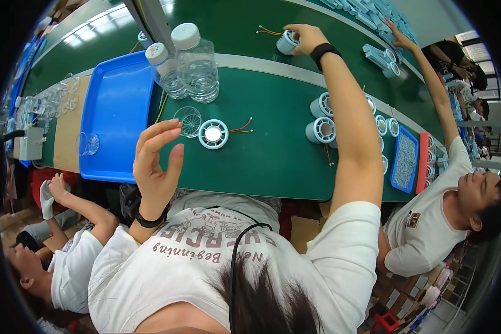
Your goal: Cleaning small cylindrical electronic components with a cloth at an assembly line station.
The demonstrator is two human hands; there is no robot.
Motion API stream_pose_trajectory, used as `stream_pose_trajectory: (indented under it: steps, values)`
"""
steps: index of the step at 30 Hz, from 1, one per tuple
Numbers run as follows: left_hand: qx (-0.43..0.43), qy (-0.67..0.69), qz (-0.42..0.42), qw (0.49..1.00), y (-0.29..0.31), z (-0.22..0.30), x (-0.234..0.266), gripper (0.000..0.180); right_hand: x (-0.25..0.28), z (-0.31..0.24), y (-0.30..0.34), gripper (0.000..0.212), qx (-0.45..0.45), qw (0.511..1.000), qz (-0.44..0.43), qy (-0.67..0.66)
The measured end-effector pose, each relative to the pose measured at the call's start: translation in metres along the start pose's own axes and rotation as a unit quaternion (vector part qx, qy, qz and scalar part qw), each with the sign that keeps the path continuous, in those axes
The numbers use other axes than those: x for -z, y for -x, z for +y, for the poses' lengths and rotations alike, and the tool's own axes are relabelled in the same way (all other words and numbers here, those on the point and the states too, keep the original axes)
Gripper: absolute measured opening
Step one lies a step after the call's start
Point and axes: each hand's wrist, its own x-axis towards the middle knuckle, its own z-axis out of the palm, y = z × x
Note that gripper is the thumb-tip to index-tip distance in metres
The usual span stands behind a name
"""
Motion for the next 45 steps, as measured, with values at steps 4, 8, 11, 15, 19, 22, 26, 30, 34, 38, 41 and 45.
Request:
stream_pose_trajectory:
  steps: [4, 8, 11, 15, 19, 22, 26, 30, 34, 38, 41, 45]
  values:
    - [-0.009, -0.03, -0.026, 0.999, -0.002, 0.0, 0.0, 0.035, 0.028, -0.034, 0.054, 0.073, 0.108, 0.978, 0.007, -0.177]
    - [-0.057, -0.038, -0.102, 0.992, -0.011, 0.003, -0.019, 0.046, 0.072, -0.092, 0.139, 0.071, 0.107, 0.921, -0.088, -0.363]
    - [-0.104, -0.021, -0.104, 0.989, -0.015, 0.006, -0.04, 0.056, 0.084, -0.113, 0.183, 0.075, 0.161, 0.923, -0.079, -0.34]
    - [-0.041, 0.149, -0.098, 0.983, -0.009, 0.017, -0.065, 0.061, 0.094, -0.138, 0.229, 0.079, 0.034, 0.912, -0.156, -0.379]
    - [0.157, 0.346, -0.178, 0.908, -0.007, 0.03, -0.062, 0.058, 0.092, -0.11, 0.257, 0.083, -0.009, 0.828, -0.177, -0.531]
    - [0.261, 0.433, -0.249, 0.826, -0.007, 0.023, -0.061, 0.058, 0.084, -0.132, 0.273, 0.083, 0.054, 0.885, -0.092, -0.454]
    - [0.274, 0.423, -0.331, 0.798, -0.003, 0.019, -0.06, 0.058, 0.073, -0.138, 0.288, 0.082, 0.064, 0.91, -0.034, -0.408]
    - [0.2, 0.304, -0.268, 0.892, 0.004, 0.028, -0.053, 0.058, 0.064, -0.13, 0.294, 0.079, -0.038, 0.938, 0.041, -0.341]
    - [-0.029, -0.049, -0.147, 0.987, 0.001, 0.005, -0.029, 0.051, 0.062, -0.057, 0.307, 0.073, -0.311, 0.921, 0.166, -0.166]
    - [-0.039, -0.052, -0.054, 0.996, -0.004, -0.036, 0.005, 0.059, 0.058, 0.089, 0.346, 0.077, -0.471, 0.869, 0.146, -0.047]
    - [0.098, -0.082, -0.082, 0.988, 0.005, -0.049, 0.015, 0.071, 0.034, 0.136, 0.348, 0.075, -0.5, 0.863, 0.058, -0.052]
    - [0.189, -0.079, -0.144, 0.968, 0.021, -0.064, 0.008, 0.083, -0.028, 0.169, 0.343, 0.071, -0.363, 0.928, 0.024, 0.075]
